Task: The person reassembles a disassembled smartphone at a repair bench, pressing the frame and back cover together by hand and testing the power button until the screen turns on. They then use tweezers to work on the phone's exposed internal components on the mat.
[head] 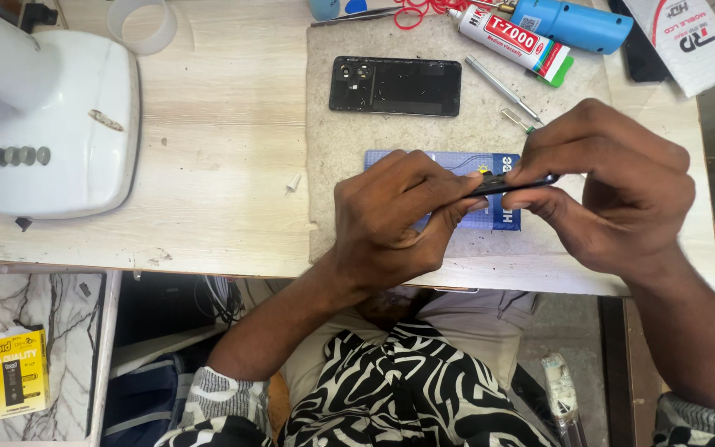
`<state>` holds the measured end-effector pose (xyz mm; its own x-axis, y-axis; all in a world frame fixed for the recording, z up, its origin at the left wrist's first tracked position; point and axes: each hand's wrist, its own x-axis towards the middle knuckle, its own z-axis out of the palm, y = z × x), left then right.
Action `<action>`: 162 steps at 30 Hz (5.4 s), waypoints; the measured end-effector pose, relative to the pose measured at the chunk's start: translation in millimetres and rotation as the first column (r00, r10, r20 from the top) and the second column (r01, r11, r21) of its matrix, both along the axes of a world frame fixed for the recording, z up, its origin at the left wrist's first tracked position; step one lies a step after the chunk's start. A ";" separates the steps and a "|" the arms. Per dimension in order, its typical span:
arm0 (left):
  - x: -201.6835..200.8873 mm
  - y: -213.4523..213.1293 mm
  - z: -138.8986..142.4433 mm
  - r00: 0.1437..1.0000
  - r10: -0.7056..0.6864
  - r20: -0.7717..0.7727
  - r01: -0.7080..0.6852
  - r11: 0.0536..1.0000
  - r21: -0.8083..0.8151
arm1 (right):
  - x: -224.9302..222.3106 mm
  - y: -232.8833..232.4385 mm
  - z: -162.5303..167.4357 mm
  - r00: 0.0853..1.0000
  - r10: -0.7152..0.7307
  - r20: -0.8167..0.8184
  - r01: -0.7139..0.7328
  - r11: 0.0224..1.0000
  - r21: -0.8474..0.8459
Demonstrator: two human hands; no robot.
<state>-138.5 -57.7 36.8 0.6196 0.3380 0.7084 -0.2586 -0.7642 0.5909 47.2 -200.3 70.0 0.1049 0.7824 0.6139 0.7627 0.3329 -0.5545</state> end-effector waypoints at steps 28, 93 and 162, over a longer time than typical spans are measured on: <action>-7.3 10.4 -9.6 0.985 0.050 -0.168 -0.051 0.999 -0.002 | -12.4 1.2 -27.4 0.974 -0.146 0.176 0.167 0.979 -0.114; -60.9 25.4 -6.8 0.984 0.025 -0.176 -0.036 0.998 -0.060 | -84.0 25.6 -15.1 0.804 -0.145 0.576 0.147 0.988 0.044; -45.1 -1.3 29.9 0.998 -0.008 -0.062 0.010 0.999 0.032 | -61.0 -4.4 -23.3 0.990 -0.137 -0.044 0.142 0.981 0.131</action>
